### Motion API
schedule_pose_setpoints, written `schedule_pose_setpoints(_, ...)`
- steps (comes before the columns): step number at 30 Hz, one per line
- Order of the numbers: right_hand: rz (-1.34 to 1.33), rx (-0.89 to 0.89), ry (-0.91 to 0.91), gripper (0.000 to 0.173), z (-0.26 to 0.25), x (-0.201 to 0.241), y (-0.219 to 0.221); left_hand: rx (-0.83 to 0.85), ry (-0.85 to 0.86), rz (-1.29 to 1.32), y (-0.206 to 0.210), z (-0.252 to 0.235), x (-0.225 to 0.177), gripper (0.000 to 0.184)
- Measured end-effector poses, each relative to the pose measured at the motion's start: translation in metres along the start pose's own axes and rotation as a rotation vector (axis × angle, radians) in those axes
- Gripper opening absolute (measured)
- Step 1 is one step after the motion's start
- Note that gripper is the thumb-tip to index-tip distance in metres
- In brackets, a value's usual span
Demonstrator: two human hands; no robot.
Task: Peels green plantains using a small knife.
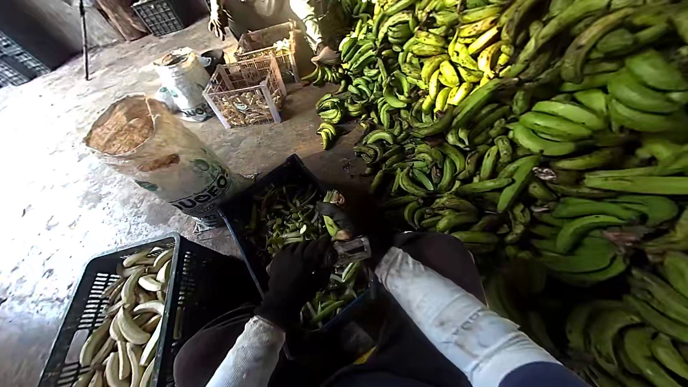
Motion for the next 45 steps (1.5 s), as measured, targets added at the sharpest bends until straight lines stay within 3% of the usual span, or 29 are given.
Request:
schedule_pose_setpoints(2, 0.176, -0.187, 0.040, 0.041, -0.007, 0.005, -0.007, 0.096, -0.228, 0.115, 0.008, 0.003, -0.004, 0.056)
schedule_pose_setpoints(4, 0.274, -0.330, 0.070, 0.059, -0.022, -0.009, -0.019, 0.201, -0.455, 0.278, 0.012, 0.014, -0.011, 0.053)
schedule_pose_setpoints(7, 0.294, -0.443, 0.063, 0.067, -0.054, -0.034, -0.041, 0.207, -0.585, 0.413, 0.018, 0.046, -0.011, 0.053)
schedule_pose_setpoints(10, 0.258, -0.275, 0.111, 0.052, -0.038, -0.018, -0.031, 0.033, -0.618, 0.558, 0.024, 0.061, 0.011, 0.050)
schedule_pose_setpoints(13, 0.278, -0.014, -0.132, 0.047, -0.035, -0.008, 0.007, -0.346, -0.641, 1.044, 0.028, 0.052, 0.024, 0.037)
schedule_pose_setpoints(15, 0.257, 0.102, -0.265, 0.047, -0.028, -0.018, 0.034, -0.419, -0.689, 1.333, 0.027, 0.042, 0.019, 0.041)
schedule_pose_setpoints(18, 0.225, 0.163, -0.224, 0.044, -0.011, -0.026, 0.052, -0.502, -0.694, 1.510, 0.034, 0.029, 0.015, 0.024)
schedule_pose_setpoints(23, -0.135, 0.238, 0.027, 0.055, 0.004, -0.030, 0.041, -0.544, -0.756, 1.434, 0.036, 0.032, 0.022, 0.023)
schedule_pose_setpoints(27, -0.207, 0.239, 0.127, 0.053, 0.017, -0.013, 0.030, -0.619, -0.791, 1.457, 0.032, 0.028, 0.033, 0.030)
schedule_pose_setpoints(33, 0.215, 0.289, -0.349, 0.050, 0.019, -0.015, 0.045, -0.665, -0.841, 1.384, 0.038, 0.025, 0.061, 0.026)
schedule_pose_setpoints(36, 0.466, 0.371, -0.579, 0.043, 0.039, -0.009, 0.054, -0.639, -0.753, 1.411, 0.041, 0.028, 0.068, 0.019)
schedule_pose_setpoints(40, 0.703, 0.436, -0.674, 0.044, 0.045, -0.012, 0.056, -0.603, -0.862, 1.263, 0.039, 0.022, 0.059, 0.032)
schedule_pose_setpoints(42, 0.711, 0.439, -0.754, 0.045, 0.050, -0.015, 0.054, -0.603, -0.919, 1.212, 0.044, 0.012, 0.071, 0.034)
schedule_pose_setpoints(45, 0.346, 0.444, -0.916, 0.042, 0.073, -0.005, 0.046, -0.615, -1.015, 1.115, 0.084, 0.021, 0.143, 0.045)
Point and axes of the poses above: each hand's wrist, its own z-axis away from the middle knuckle, its own y-axis out of the palm, x = y × z, the point moved 3 cm from there along -z, towards the middle knuckle, and after that the axes turned 9 degrees about z, right-handed, at the moved point
